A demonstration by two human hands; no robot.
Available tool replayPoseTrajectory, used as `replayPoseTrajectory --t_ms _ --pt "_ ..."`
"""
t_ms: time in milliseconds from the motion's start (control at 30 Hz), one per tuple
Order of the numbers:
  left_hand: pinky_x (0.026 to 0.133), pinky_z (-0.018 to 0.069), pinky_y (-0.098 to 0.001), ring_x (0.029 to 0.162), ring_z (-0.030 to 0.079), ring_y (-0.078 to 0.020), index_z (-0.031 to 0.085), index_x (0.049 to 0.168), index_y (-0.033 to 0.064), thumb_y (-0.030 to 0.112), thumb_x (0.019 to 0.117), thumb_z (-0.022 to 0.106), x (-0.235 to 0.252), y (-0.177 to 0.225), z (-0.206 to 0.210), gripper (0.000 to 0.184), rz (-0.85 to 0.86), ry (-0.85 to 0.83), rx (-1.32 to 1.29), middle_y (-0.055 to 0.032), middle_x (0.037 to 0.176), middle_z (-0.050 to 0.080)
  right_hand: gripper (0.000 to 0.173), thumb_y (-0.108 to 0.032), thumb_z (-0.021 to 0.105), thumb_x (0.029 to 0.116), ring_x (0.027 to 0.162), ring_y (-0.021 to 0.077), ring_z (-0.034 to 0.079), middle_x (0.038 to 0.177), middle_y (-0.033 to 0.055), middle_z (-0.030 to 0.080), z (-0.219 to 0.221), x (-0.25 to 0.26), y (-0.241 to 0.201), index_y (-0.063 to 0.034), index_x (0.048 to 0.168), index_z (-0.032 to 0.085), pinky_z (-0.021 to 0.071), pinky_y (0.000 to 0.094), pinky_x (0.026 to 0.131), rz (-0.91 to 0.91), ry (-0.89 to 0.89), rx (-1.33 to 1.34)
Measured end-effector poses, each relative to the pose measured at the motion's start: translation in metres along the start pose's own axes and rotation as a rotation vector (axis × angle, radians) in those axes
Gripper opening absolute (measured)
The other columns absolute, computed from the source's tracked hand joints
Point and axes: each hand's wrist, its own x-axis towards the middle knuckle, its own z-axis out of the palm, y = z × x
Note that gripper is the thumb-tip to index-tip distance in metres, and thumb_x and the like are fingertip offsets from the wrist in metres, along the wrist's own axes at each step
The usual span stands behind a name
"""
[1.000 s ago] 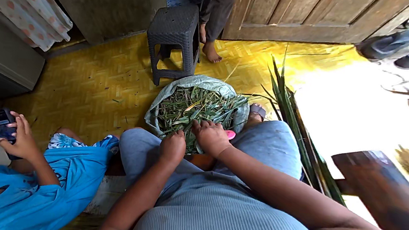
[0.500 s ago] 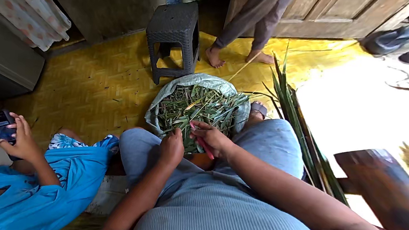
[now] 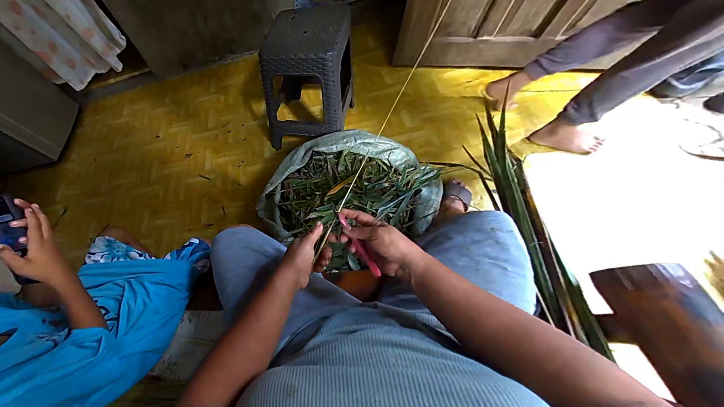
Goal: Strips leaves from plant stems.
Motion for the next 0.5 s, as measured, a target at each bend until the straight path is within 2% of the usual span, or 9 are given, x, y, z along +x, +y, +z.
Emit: replayPoseTrajectory --t_ms 100,200,267,333,400,500 --pt "0.051 0.0406 -0.0203 0.055 0.049 -0.0078 0.063 0.108 0.0058 0.035 0.1142 0.033 0.000 0.001 -0.003 0.042 0.012 -0.025 0.017 0.0019 0.066 0.051 0.032 -0.005 0.052 0.1053 0.067 0.0085 0.058 0.089 0.0054 0.066 0.001 0.000 0.000 -0.0089 0.137 0.058 0.0478 0.0207 0.061 0.000 0.009 -0.015" --pt "0.055 0.0433 -0.0196 0.060 0.053 -0.0071 0.061 0.116 0.0025 0.022 0.1119 0.044 -0.003 0.003 0.000 0.026 0.069 0.013 0.098 -0.0015 0.076 0.059 0.034 -0.006 0.053 0.1054 0.066 0.0082 0.057 0.089 0.0051 0.065 0.006 -0.004 -0.002 -0.0083 0.139 0.057 0.0468 0.0206 0.059 0.008 0.033 -0.082" --pt "0.058 0.0453 -0.0205 0.062 0.055 -0.0074 0.058 0.123 -0.0012 0.019 0.1108 0.048 -0.006 0.004 0.004 0.026 0.131 0.066 0.209 -0.0054 0.084 0.064 0.037 -0.009 0.053 0.1067 0.070 0.0079 0.056 0.095 0.0048 0.064 0.010 -0.009 -0.006 -0.0085 0.144 0.054 0.0462 0.0219 0.063 -0.004 0.033 -0.193" --pt "0.061 0.0478 -0.0237 0.064 0.056 -0.0084 0.057 0.127 -0.0041 0.019 0.1102 0.049 -0.002 0.001 0.006 0.029 0.208 0.126 0.350 -0.0073 0.085 0.065 0.039 -0.016 0.052 0.1084 0.075 0.0074 0.055 0.102 0.0055 0.065 0.013 -0.012 -0.007 -0.0100 0.147 0.052 0.0452 0.0239 0.067 -0.026 0.041 -0.328" --pt "0.068 0.0501 -0.0284 0.068 0.057 -0.0111 0.058 0.128 -0.0041 0.019 0.1107 0.048 0.002 -0.001 0.006 0.031 0.247 0.164 0.473 -0.0084 0.086 0.063 0.042 -0.020 0.050 0.1097 0.078 0.0085 0.055 0.108 0.0079 0.065 0.017 -0.014 -0.006 -0.0108 0.150 0.049 0.0450 0.0260 0.071 -0.037 0.044 -0.435" --pt "0.077 0.0522 -0.0370 0.078 0.061 -0.0183 0.057 0.133 -0.0026 0.021 0.1123 0.042 0.003 0.000 0.007 0.035 0.263 0.191 0.616 -0.0130 0.093 0.065 0.045 -0.022 0.048 0.1107 0.091 0.0138 0.060 0.120 0.0131 0.066 0.020 -0.015 -0.004 -0.0108 0.154 0.046 0.0482 0.0319 0.083 -0.042 0.009 -0.566"
